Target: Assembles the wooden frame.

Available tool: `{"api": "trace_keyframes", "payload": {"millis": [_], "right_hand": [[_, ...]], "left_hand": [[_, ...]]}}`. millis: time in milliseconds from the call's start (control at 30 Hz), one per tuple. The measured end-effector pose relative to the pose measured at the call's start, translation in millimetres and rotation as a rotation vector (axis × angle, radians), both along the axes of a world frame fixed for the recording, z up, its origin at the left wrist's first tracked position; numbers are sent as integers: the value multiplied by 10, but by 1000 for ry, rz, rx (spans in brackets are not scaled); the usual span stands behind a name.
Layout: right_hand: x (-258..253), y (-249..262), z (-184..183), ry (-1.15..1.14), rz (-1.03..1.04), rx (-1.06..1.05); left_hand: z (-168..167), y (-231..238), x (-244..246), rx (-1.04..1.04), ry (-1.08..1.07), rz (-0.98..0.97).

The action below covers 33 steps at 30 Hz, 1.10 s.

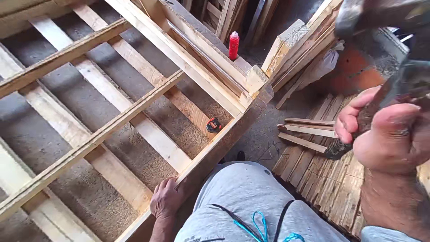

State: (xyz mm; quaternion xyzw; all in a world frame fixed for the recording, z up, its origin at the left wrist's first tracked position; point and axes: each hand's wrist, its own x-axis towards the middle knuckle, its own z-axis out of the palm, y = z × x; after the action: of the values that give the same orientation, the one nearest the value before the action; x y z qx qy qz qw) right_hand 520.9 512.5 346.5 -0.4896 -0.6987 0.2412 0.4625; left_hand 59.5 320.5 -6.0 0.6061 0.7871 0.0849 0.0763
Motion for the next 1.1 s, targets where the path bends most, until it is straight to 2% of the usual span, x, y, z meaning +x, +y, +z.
{"api": "trace_keyframes", "payload": {"millis": [33,100,167,200,267,333,400,433,533,600,667,733,800,867,967,1033,1100], "right_hand": [[10,19,-23,51,3,65],[-46,113,-355,8,-18,67],[-60,169,-786,-147,-20,-160],[-75,165,-848,-180,-12,-242],[-77,131,-729,-162,1,-202],[-85,49,-595,-59,-10,-50],[-108,86,-628,-12,-36,55],[-121,116,-755,-66,-49,13],[-114,147,-951,-315,11,-366],[-128,58,-941,-361,43,-346],[-141,-63,-943,-231,19,-172],[-183,-160,-1008,-4,-20,-25],[-230,-218,-1196,175,-61,-11],[-256,-283,-1489,205,-111,-172],[-311,-305,-1766,56,-152,-429],[-384,-273,-1647,12,-127,-353],[-438,-252,-1359,41,-96,-123]], "left_hand": [[11,-4,-2,0,6,-3],[39,9,-19,-11,10,-3],[68,12,-9,-33,-19,-9],[90,17,-26,-55,-45,-5],[101,49,-39,-96,-108,15],[98,34,-106,-133,-136,40],[88,73,-106,-170,-159,74],[100,84,-108,-182,-171,82],[194,236,-22,-72,-269,62],[312,464,160,70,-331,35],[412,777,404,190,-406,-12],[474,1085,651,304,-465,-77],[512,1447,915,343,-519,-171],[525,1786,1186,309,-500,-284],[425,2188,1462,129,-402,-341],[391,2393,1484,-47,-379,-327],[319,2412,1417,-175,-405,-336]]}}
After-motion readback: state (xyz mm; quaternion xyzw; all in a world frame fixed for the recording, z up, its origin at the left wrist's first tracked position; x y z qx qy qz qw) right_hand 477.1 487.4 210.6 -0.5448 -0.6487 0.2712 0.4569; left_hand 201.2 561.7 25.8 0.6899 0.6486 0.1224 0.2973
